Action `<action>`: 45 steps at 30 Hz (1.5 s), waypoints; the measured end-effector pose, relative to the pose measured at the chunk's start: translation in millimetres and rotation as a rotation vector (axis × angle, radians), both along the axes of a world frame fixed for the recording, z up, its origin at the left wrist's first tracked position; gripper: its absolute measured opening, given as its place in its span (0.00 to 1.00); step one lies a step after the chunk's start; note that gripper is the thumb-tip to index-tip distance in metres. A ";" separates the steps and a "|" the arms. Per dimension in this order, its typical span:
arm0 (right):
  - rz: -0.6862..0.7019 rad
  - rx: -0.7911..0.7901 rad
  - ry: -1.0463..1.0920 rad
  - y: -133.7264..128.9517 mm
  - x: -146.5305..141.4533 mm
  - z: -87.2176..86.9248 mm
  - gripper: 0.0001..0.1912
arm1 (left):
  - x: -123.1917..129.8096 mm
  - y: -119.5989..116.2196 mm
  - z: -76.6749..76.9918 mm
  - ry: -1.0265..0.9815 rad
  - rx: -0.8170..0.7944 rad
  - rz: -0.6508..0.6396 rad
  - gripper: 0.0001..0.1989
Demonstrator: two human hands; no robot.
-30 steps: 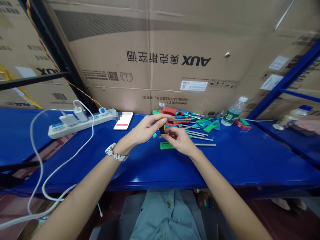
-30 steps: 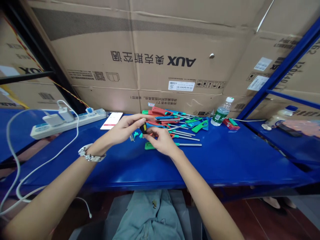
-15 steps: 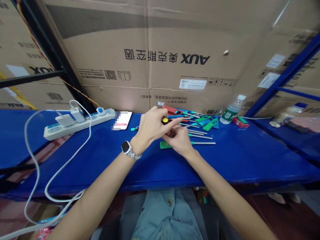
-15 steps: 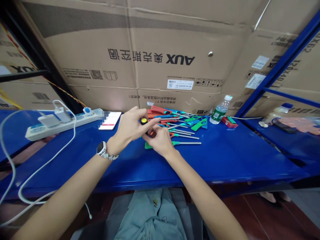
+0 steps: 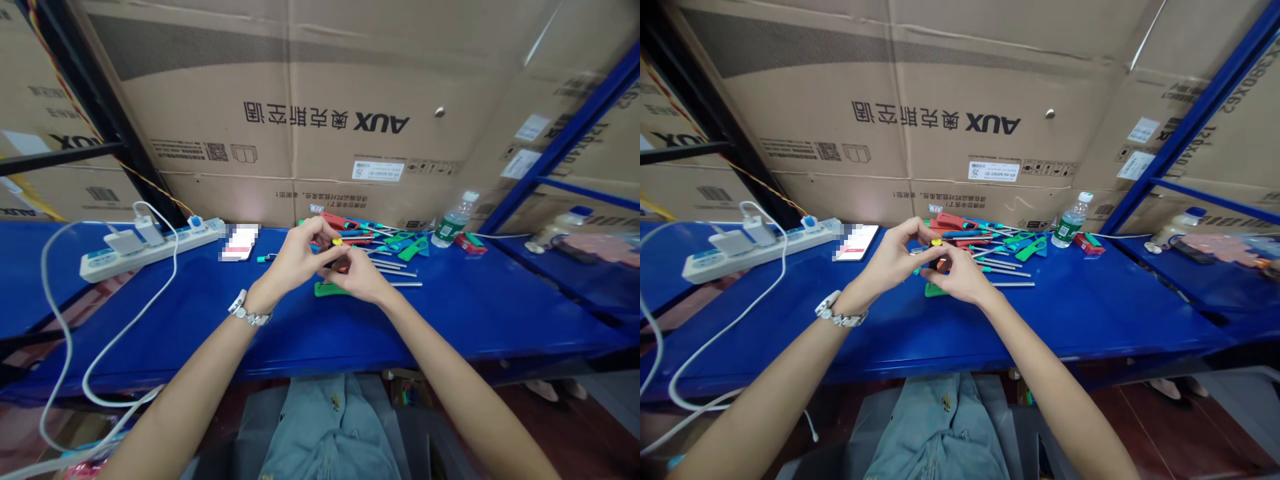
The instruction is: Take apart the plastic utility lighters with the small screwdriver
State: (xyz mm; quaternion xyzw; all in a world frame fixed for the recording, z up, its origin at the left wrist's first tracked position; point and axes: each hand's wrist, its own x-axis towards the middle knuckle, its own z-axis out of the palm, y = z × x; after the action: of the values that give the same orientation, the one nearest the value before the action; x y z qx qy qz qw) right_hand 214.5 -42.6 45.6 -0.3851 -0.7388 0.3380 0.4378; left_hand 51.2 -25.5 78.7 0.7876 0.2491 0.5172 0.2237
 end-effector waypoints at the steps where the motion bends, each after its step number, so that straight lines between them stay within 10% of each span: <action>1: -0.074 0.022 0.038 -0.8 -3.6 -1.0 0.16 | 3.0 1.0 -2.9 -0.026 0.021 0.052 0.12; 6: -0.308 0.121 0.117 0.8 -15.9 -6.0 0.14 | 6.9 4.0 -12.5 -0.079 0.118 0.227 0.16; 15: 0.274 -0.181 -0.077 15.4 3.5 26.9 0.18 | -9.1 -2.8 -9.2 0.098 0.169 0.018 0.16; 25: 0.284 -0.196 0.007 12.9 10.2 10.8 0.16 | -15.0 -3.8 -3.9 0.128 0.195 0.065 0.12; 29: 0.123 -0.043 0.107 4.9 -2.4 5.1 0.18 | -7.2 -1.8 -11.0 0.039 0.317 0.405 0.10; 34: -0.271 0.094 -0.029 -3.3 -21.1 -2.1 0.15 | -3.1 -1.1 -13.7 0.108 0.366 0.539 0.18; 42: 0.080 0.090 -0.177 7.6 8.5 20.3 0.12 | -24.4 -4.8 -3.5 0.151 0.051 0.002 0.15; 45: 0.106 0.082 -0.222 7.2 11.1 17.6 0.10 | -18.2 -1.2 -5.9 0.040 -0.036 0.001 0.09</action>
State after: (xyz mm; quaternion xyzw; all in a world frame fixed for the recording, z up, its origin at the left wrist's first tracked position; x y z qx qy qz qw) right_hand 225.6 -35.4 63.1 -0.3624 -0.8152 0.2857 0.3500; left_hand 33.0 -26.7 72.8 0.7935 0.2633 0.4971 0.2324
